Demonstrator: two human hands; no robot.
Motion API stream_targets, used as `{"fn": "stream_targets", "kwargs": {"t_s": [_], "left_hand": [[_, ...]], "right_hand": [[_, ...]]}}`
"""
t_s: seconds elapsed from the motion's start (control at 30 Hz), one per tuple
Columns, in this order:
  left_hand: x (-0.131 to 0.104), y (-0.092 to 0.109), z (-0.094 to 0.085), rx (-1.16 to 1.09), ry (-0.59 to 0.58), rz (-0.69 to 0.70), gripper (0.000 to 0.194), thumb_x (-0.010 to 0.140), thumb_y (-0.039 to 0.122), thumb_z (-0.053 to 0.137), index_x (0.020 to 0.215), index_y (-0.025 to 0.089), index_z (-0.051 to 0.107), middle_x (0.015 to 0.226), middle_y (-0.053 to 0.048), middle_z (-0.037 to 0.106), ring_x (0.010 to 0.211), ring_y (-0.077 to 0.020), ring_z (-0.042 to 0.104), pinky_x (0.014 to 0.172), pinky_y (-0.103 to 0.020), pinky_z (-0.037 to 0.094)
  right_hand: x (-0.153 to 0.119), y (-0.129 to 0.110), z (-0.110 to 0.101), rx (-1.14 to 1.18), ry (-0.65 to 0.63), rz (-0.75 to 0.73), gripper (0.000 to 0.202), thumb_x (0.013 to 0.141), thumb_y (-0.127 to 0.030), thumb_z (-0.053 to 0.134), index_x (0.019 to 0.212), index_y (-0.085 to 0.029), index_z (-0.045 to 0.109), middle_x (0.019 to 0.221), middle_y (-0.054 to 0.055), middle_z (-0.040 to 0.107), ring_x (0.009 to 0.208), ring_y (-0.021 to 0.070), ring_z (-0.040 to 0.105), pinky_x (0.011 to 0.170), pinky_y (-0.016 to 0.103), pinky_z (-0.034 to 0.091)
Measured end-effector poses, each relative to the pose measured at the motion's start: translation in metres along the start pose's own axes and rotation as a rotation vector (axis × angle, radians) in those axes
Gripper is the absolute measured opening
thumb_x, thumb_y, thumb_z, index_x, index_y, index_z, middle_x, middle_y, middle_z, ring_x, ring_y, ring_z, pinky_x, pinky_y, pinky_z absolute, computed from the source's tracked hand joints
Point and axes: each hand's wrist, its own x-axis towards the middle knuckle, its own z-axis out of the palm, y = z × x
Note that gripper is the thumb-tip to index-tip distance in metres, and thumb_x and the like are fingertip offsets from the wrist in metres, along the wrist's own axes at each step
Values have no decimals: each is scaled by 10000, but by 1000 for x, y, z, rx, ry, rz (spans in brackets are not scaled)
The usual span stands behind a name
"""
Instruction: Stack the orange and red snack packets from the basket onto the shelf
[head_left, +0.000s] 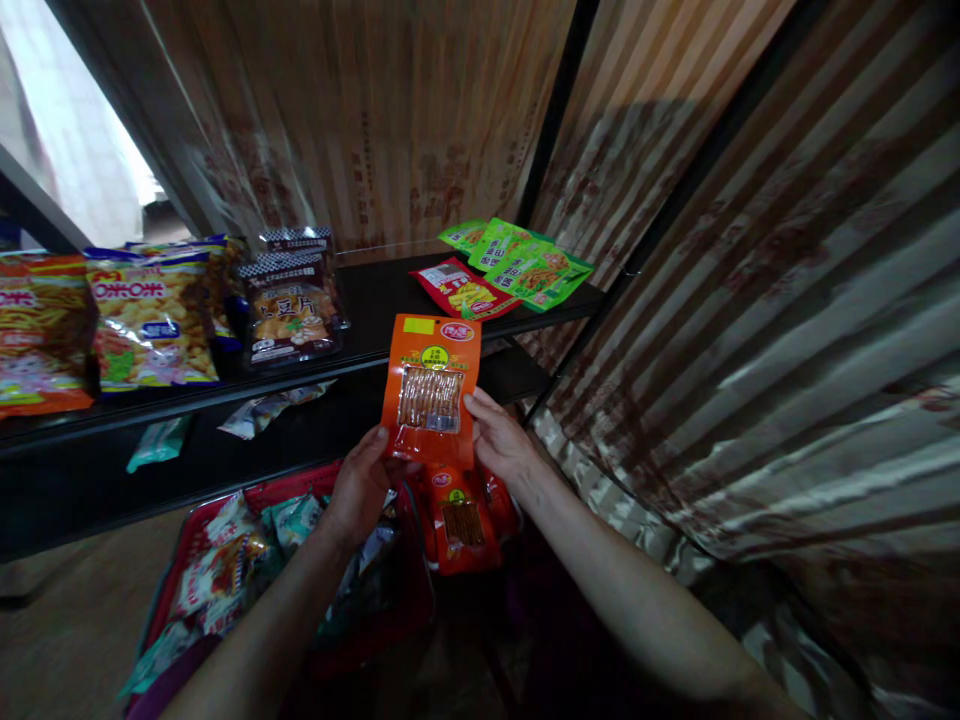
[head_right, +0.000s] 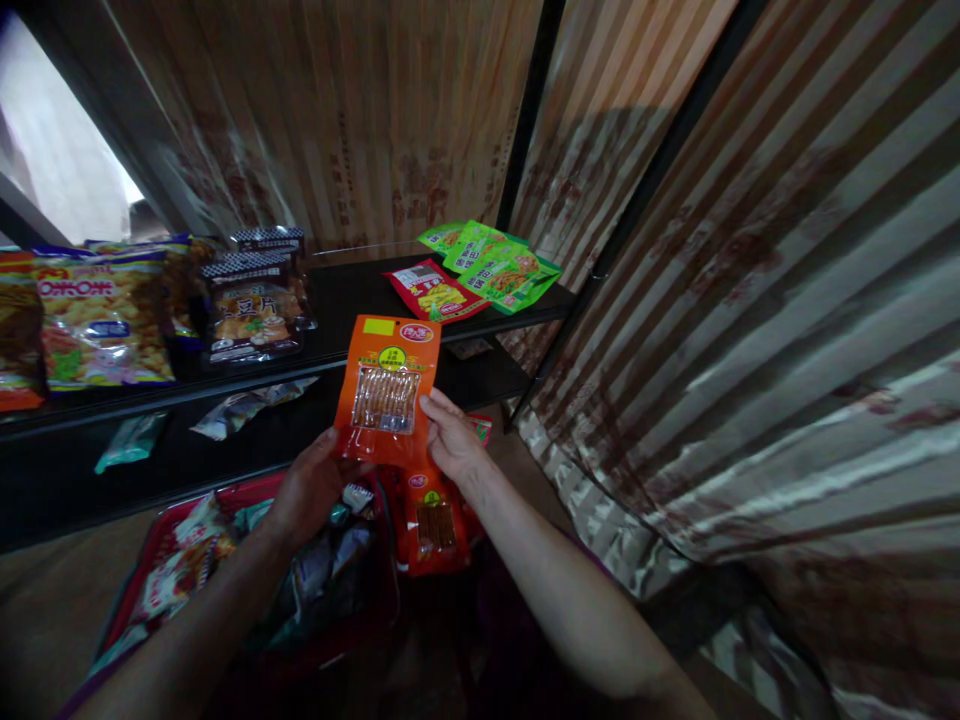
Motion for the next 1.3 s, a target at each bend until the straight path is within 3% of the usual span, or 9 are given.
{"fn": "stream_targets", "kwargs": {"t_s": [0.17, 0.33, 0.5, 0.8, 1.3], "left_hand": [[-2, -3, 0, 6, -35, -36, 267, 650, 322, 766, 816, 152, 645, 818, -66, 718, 828, -236, 691, 756, -345, 526], [-2, -4, 1, 47, -37, -14, 311, 655, 292, 770, 910, 153, 660, 875, -74, 728, 840, -233, 694, 758, -339, 529], [-1, -3, -1, 32, 2, -15, 266, 631, 286, 788, 812, 142, 657, 827, -76, 731, 818, -237, 697, 731, -331, 533], [-3, -1, -2, -1, 63, -16, 299, 546, 278, 838, 733, 136, 654, 762, -36, 722, 724, -204, 697, 686, -316, 543], [2, -1, -12, 15, 177, 49, 356, 480, 301, 867, 677, 146, 614, 655, 15, 690, 616, -162, 671, 602, -293, 556]], "right_hand": [[-1, -2, 0, 32, 3, -71, 276, 718, -226, 718, 974, -267, 623, 949, -29, 732, 873, 161, 685, 824, 306, 534], [-1, -1, 1, 72, 35, -74, 246, 705, -198, 721, 922, -260, 624, 877, -50, 733, 798, 132, 687, 790, 261, 543], [-1, -1, 1, 89, 32, -46, 264, 691, -182, 728, 929, -242, 628, 875, -47, 737, 753, 121, 689, 751, 243, 548], [-1, 2, 3, 74, -9, -38, 286, 657, -220, 761, 913, -232, 636, 851, -22, 745, 844, 182, 697, 847, 341, 537], [-11, -2, 11, 63, -16, -39, 272, 637, -187, 778, 890, -229, 684, 883, -28, 747, 766, 117, 682, 761, 230, 543]]}}
